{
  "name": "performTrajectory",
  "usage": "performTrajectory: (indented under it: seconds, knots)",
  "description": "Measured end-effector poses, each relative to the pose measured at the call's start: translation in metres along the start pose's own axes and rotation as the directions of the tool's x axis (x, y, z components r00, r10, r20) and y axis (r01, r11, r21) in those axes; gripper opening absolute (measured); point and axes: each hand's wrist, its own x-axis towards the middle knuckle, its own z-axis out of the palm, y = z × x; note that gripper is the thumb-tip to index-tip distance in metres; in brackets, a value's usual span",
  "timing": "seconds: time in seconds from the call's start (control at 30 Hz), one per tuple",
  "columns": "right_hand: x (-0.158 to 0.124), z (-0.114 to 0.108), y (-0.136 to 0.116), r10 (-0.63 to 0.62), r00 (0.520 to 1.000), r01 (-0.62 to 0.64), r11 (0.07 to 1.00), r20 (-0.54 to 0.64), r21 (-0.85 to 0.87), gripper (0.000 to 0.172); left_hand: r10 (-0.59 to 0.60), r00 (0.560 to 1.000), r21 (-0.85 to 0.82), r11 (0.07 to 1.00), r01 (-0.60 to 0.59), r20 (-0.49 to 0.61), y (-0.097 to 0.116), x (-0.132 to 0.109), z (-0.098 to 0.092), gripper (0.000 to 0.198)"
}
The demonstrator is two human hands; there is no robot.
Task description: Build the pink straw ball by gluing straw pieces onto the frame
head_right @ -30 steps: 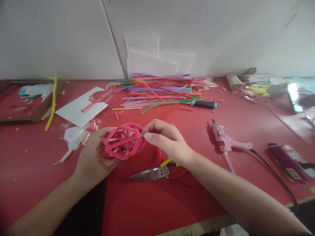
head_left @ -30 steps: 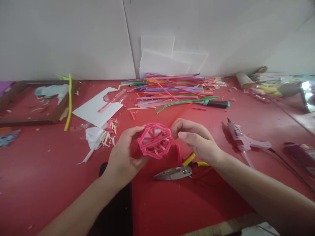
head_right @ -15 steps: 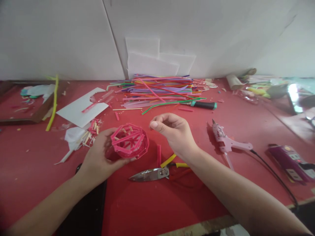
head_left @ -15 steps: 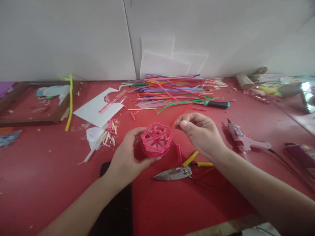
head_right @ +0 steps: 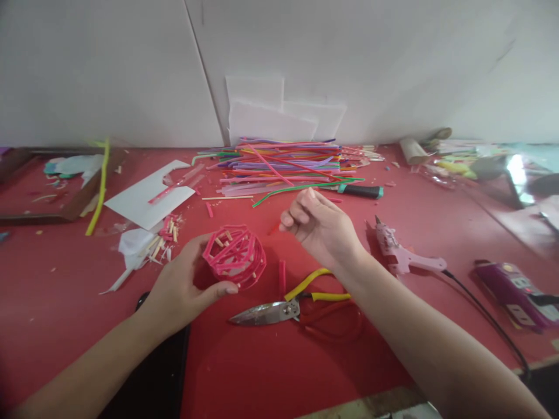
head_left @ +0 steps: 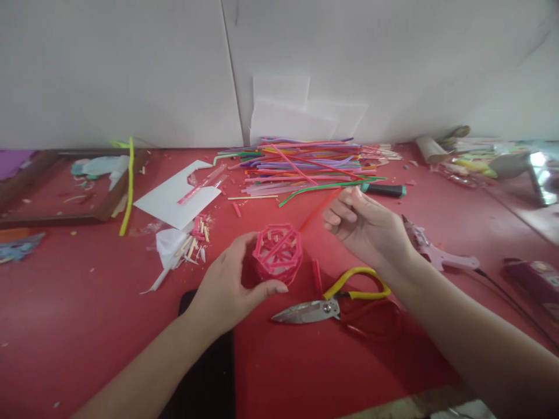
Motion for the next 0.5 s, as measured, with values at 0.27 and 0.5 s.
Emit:
performTrajectory:
  seconds: [0.27,0.5]
  knots:
    - [0.005,-0.018,-0.024,-0.192,0.978,0.206,0.954,0.087,-0.217,0.055,0.101,0.994,0.072,0.993,-0.098,-0.049,-0.003,0.0,0.0,0.071]
    - [-0.031,-0.046,-0.034,-0.304,0.923,0.303,0.197,0.236,-0.933,0.014,0.072,0.997,0.061,0.995,-0.074,0.024,-0.009,-0.004,0.001,0.097]
